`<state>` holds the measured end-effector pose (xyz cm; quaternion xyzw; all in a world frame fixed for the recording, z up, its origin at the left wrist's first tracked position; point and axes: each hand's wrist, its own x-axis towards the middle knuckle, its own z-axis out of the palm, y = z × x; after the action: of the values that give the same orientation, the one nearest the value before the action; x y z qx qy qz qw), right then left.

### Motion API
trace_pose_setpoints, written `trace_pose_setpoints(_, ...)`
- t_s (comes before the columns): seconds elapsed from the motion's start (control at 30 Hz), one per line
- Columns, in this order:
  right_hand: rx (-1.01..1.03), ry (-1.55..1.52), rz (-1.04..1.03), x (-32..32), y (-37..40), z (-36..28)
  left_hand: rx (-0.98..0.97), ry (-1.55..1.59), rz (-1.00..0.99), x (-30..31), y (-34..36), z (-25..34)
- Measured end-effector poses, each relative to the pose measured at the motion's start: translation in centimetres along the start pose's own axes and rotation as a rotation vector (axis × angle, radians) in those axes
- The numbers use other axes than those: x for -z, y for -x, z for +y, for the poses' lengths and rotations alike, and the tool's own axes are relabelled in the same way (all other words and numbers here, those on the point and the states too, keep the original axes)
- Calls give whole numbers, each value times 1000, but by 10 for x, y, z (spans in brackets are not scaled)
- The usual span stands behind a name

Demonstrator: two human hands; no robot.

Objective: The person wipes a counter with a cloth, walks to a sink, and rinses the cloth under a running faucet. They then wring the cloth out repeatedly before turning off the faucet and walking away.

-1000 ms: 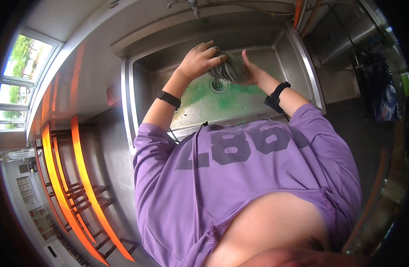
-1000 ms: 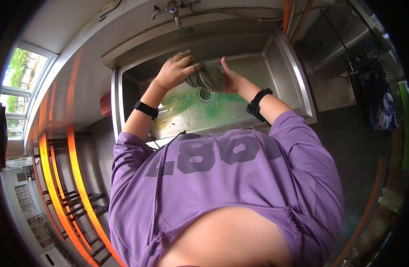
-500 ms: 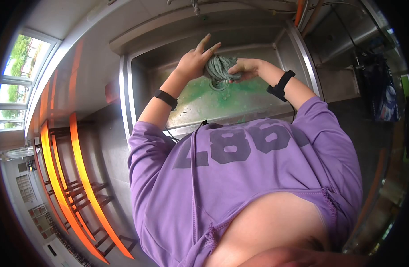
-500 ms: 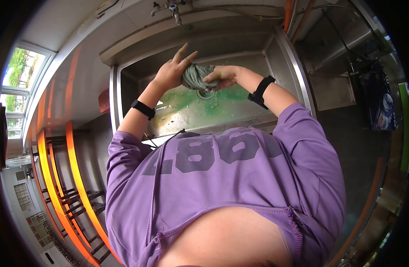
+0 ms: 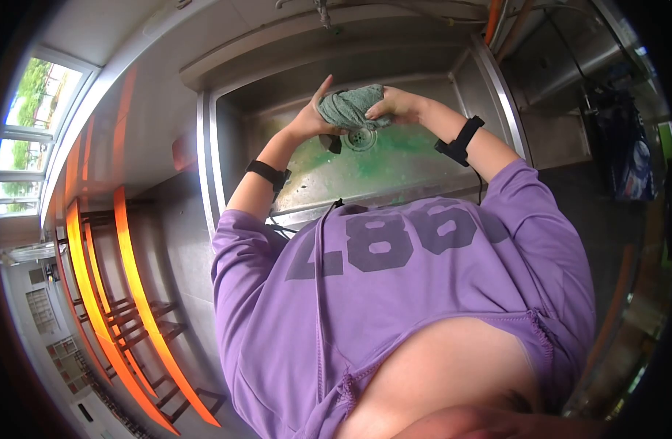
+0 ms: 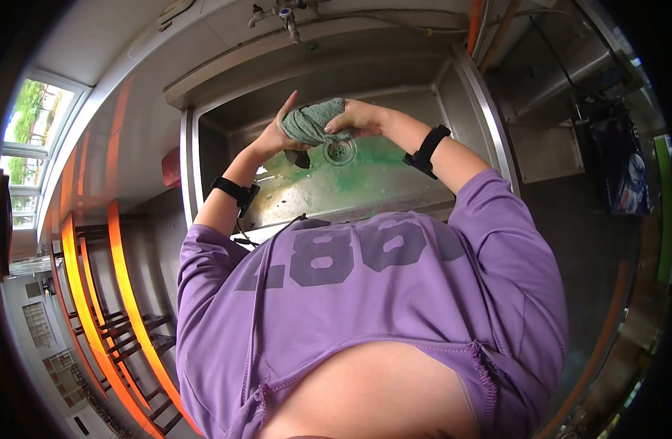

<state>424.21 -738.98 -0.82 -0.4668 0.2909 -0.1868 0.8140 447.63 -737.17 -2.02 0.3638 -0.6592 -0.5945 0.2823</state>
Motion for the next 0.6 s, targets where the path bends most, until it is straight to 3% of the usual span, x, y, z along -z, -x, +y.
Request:
trace_pose_setpoints(0.1,57,155,2,-3,2,-3,125,167,-117,6,-2,-5)
trace_pose_setpoints(0.2,244,709,30,-12,5,-8,236,194,-216,10,-1,-5)
trace_pose_setpoints(0.23,277,765,35,-15,6,-7,256,194,-252,10,0,-4)
trace_pose_setpoints(0.33,174,998,20,-20,13,-15,324,175,-338,7,4,-1)
trace_pose_setpoints(0.43,417,1332,-112,-32,11,-21,379,6,-371,-5,6,6)
trace_pose_setpoints(0.6,416,1260,-89,-19,6,-18,329,-10,-314,-9,5,-7)
